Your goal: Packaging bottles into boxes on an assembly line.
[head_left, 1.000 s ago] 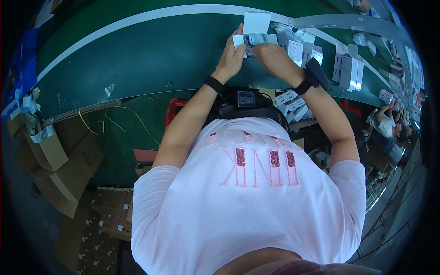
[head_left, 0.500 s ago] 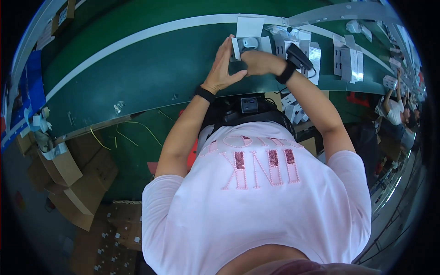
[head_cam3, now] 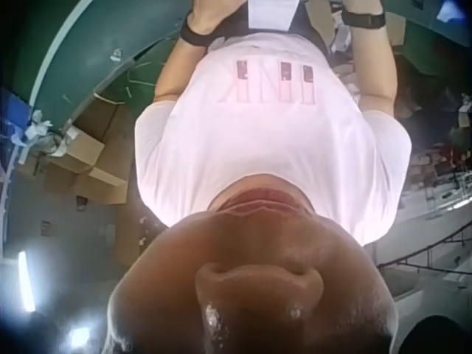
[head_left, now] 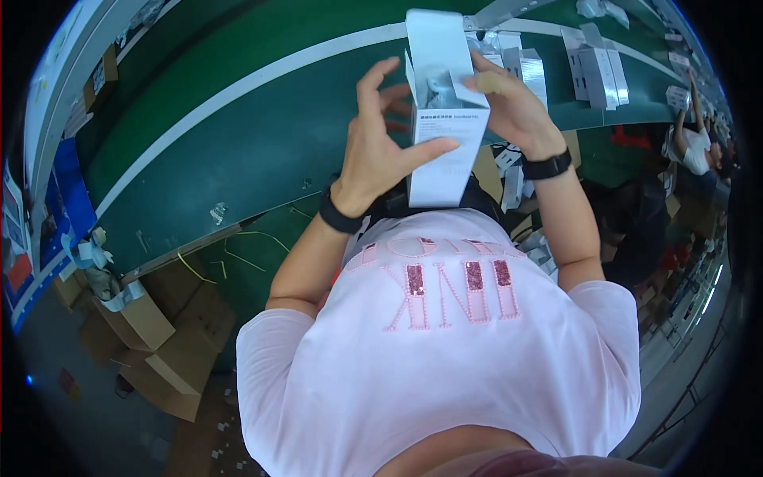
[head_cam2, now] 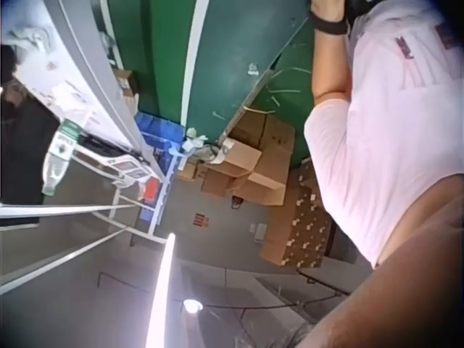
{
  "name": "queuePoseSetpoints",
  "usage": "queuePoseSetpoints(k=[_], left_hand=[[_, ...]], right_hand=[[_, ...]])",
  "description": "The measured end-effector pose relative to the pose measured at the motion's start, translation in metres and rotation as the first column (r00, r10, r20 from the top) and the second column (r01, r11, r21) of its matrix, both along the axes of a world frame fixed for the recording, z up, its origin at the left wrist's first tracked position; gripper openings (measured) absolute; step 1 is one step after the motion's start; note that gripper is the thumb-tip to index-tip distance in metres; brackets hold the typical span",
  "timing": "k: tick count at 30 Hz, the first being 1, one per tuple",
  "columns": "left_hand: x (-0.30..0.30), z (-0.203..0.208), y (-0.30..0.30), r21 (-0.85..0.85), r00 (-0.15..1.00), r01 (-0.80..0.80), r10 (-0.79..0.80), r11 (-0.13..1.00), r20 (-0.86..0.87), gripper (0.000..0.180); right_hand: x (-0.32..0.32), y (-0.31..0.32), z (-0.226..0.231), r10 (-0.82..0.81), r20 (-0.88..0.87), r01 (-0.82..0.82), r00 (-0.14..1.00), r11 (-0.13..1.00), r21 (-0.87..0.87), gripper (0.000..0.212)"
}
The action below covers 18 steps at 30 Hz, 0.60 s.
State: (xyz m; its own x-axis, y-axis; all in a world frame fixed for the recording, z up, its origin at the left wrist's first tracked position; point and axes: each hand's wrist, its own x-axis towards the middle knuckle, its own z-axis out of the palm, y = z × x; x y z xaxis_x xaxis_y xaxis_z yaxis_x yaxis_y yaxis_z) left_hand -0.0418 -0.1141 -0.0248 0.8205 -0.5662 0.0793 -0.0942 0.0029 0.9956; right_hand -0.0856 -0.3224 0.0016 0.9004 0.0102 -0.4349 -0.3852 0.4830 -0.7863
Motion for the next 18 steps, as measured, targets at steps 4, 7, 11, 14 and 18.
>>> queuePoseSetpoints(k=[4, 7, 11, 14, 18], left_hand=[[-0.010, 0.009, 0.016, 0.011, 0.990, 0.142, -0.142, 0.990, -0.021, 0.073], [-0.013, 0.013, 0.020, -0.013, 0.980, 0.200, -0.200, 0.980, 0.014, 0.060], [-0.008, 0.011, 0.023, 0.002, 0.959, 0.274, -0.273, 0.962, -0.081, 0.069], [-0.012, 0.006, 0.020, -0.082, 0.958, 0.173, -0.187, 0.981, -0.217, 0.090], [-0.008, 0.014, 0.007, -0.070, 0.942, 0.247, -0.256, 0.967, -0.218, 0.085]], right_hand=[[-0.025, 0.013, 0.026, 0.131, 0.059, -0.115, 0.990, 0.968, -0.223, 0.054], [-0.040, 0.020, 0.024, 0.190, 0.202, -0.111, 0.961, 0.931, -0.348, 0.049], [-0.054, 0.032, 0.031, 0.181, 0.400, 0.014, 0.899, 0.899, -0.439, 0.034], [-0.056, 0.034, 0.042, 0.097, 0.225, 0.036, 0.970, 0.853, -0.521, 0.032], [-0.066, 0.019, 0.048, 0.285, 0.281, -0.001, 0.916, 0.704, -0.711, 0.031]])
